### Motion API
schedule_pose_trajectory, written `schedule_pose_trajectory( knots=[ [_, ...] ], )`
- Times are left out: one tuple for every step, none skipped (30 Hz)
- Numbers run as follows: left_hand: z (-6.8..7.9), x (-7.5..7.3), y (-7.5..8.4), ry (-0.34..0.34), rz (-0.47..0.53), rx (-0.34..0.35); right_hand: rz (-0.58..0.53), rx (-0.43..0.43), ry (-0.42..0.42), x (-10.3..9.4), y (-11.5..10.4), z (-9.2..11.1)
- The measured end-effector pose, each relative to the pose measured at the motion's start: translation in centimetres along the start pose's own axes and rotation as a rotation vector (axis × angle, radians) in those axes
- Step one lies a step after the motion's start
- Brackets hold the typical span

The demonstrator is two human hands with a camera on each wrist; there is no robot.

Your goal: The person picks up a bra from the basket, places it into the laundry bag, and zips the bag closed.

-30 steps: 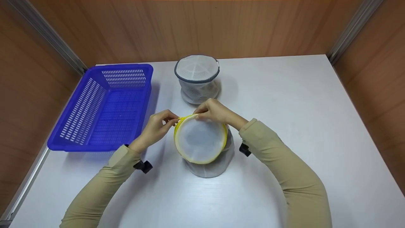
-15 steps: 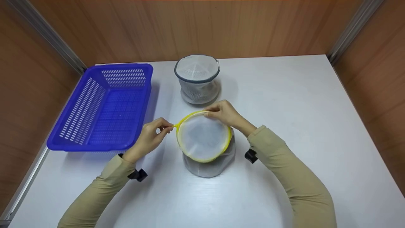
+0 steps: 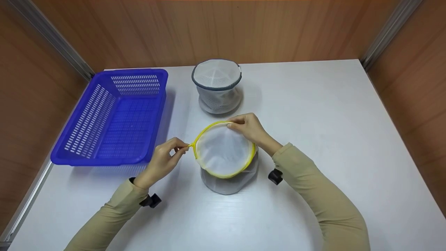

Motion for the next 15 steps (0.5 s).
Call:
schedule_pose_trajectory(
  knots=[
    [0.1,0.0,0.1,0.004,-0.001,0.006,-0.002,-0.001,-0.001,0.1,0.0,0.0],
    [0.2,0.0,0.2,0.009,-0.001,0.012,-0.003,-0.001,-0.001,0.1,-0.1,0.1],
    [0.4,0.0,0.3,0.011,-0.003,0.021,-0.004,0.002,0.001,0.1,-0.1,0.1],
    [0.5,0.0,0.4,0.011,-0.006,0.032,-0.005,0.006,0.003,0.1,-0.1,0.2],
    [0.6,0.0,0.5,0.01,-0.006,0.045,-0.006,0.011,0.007,0.1,-0.1,0.2],
    [0.8,0.0,0.6,0.008,-0.007,0.055,-0.012,0.016,0.009,0.1,0.0,0.3],
    [0.9,0.0,0.8,0.005,-0.008,0.065,-0.018,0.022,0.009,0.1,0.0,0.3],
    [1.1,0.1,0.9,0.0,-0.009,0.073,-0.025,0.026,0.015,0.0,0.1,0.3],
    [1.2,0.1,1.0,-0.007,-0.009,0.081,-0.033,0.031,0.019,0.0,0.1,0.4],
    [1.2,0.2,1.1,-0.015,-0.011,0.087,-0.038,0.033,0.021,0.0,0.2,0.4],
    [1.3,0.2,1.2,-0.023,-0.01,0.091,-0.045,0.034,0.023,0.0,0.2,0.4],
    [1.3,0.3,1.3,-0.031,-0.012,0.093,-0.05,0.034,0.024,0.1,0.2,0.4],
    [1.3,0.3,1.4,-0.042,-0.011,0.096,-0.049,0.033,0.027,0.1,0.2,0.4],
    [1.2,0.4,1.5,-0.053,-0.011,0.099,-0.049,0.034,0.031,0.1,0.2,0.4],
    [1.2,0.5,1.6,-0.066,-0.012,0.101,-0.046,0.035,0.033,0.1,0.2,0.4]
  ],
)
Point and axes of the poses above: each hand's wrist, its own z-axis away from the middle knuckle, its own x-axis out of the palm, y = z × x, the point moved 9 cm from there along -z, towards the middle knuckle, and after that the axes turned 6 degrees about z, right-handed, at the moved point
